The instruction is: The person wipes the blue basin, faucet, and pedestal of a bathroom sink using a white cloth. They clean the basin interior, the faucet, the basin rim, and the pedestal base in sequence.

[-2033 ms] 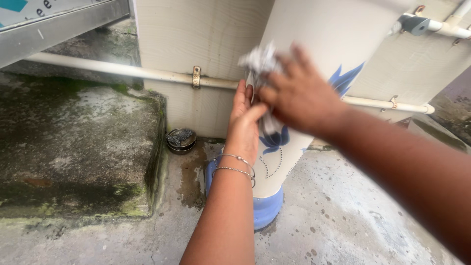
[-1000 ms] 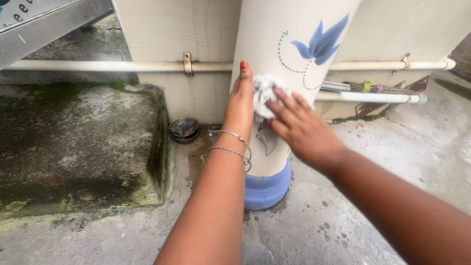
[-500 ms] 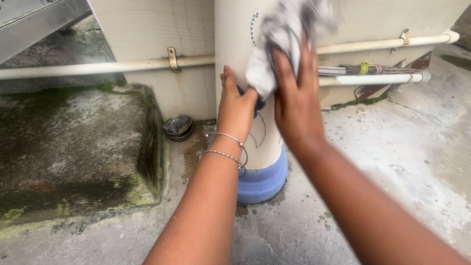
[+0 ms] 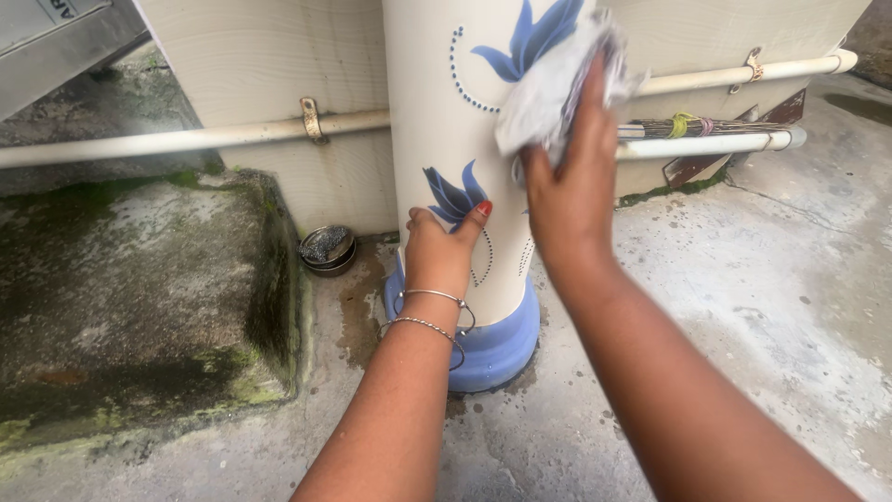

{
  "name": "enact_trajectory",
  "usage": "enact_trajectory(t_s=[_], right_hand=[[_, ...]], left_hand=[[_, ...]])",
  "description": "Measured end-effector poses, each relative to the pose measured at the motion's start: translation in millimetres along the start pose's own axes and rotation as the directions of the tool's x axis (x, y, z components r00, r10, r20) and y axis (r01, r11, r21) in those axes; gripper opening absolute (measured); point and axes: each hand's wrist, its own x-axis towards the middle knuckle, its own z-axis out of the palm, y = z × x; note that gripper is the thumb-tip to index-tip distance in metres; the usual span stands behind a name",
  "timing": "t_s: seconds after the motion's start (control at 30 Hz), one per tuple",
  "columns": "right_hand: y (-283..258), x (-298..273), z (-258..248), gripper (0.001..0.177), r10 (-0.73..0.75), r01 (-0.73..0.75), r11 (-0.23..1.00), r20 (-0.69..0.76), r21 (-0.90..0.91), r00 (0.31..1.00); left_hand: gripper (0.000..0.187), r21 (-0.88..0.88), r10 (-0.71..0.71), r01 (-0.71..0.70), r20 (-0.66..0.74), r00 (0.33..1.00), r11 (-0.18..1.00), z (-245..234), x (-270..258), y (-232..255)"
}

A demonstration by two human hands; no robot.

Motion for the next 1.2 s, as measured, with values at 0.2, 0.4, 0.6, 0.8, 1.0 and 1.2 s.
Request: enact_trajectory(t_s=[0.2, 0.4, 0.6, 0.8, 1.0, 1.2], right_hand=[[63, -85, 16, 0.053, 0.437, -0.434, 0.899, 0.193, -0.060, 0.878], [69, -81, 17, 0.062, 0.563, -0.640, 0.736, 0.326, 0.221, 0.759], [36, -14, 0, 0.073, 0.278, -0.311, 0.795, 0.143, 0.520, 0.950], [66, -72, 21, 0.046, 0.541, -0.576, 0.763, 0.196, 0.294, 0.818], [59, -59, 13, 0.051, 0.514, -0.557, 0.718, 0.222, 0.418, 0.828], [37, -25, 16, 0.060, 0.329, -0.291, 0.755, 0.045, 0.588, 0.943]], left_hand=[[0.112, 0.134, -0.054, 0.049, 0.038, 0.998, 0.990, -14, -15, 18], [0.112, 0.299, 0.079, -0.068, -0.022, 0.997, 0.952, -19, -23, 18], [0.114, 0.338, 0.074, -0.076, 0.020, 0.997, 0.938, -23, -22, 15], [0.116, 0.329, 0.085, -0.094, 0.041, 0.995, 0.940, -18, -15, 8], [0.117, 0.344, 0.113, -0.120, 0.040, 0.993, 0.931, -14, -14, 6], [0.117, 0.305, 0.103, -0.106, 0.027, 0.994, 0.946, -12, -14, 10]])
